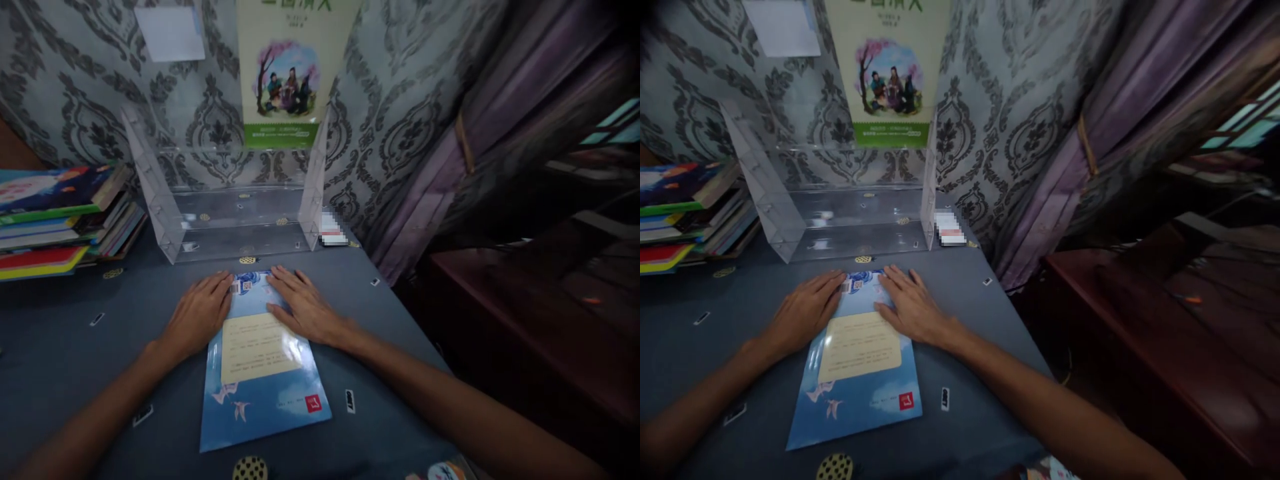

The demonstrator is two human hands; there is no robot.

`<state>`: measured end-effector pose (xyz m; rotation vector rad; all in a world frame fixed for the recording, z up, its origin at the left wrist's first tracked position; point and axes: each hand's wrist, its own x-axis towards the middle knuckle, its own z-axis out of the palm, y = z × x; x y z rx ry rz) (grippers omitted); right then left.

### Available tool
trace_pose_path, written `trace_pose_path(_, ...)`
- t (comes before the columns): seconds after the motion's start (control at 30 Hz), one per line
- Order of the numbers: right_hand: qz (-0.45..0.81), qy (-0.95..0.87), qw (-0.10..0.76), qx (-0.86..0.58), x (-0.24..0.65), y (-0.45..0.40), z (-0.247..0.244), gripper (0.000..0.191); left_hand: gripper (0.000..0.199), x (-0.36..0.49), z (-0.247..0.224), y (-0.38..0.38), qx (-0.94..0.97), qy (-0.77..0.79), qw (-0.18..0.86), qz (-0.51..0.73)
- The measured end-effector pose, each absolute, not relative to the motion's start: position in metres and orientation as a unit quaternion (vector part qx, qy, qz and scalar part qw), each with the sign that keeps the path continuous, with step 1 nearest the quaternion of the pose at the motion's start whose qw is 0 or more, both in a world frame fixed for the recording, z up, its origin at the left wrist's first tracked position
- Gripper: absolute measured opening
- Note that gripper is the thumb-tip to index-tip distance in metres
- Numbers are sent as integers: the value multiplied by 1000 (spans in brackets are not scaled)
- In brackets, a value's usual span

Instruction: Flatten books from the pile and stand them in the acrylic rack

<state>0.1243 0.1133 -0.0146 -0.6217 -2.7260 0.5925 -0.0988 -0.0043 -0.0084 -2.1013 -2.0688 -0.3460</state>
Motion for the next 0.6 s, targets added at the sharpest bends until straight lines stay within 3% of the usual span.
trace_pose_path(0.37,225,-945,135,-195,157,82,-1,57,47,-87,-16,-27,-712,-681,117,-123)
trace_pose_path(0.6,236,-949,154,-143,193,59,2,59,42,-85,-36,-42,-702,-671,197,-138)
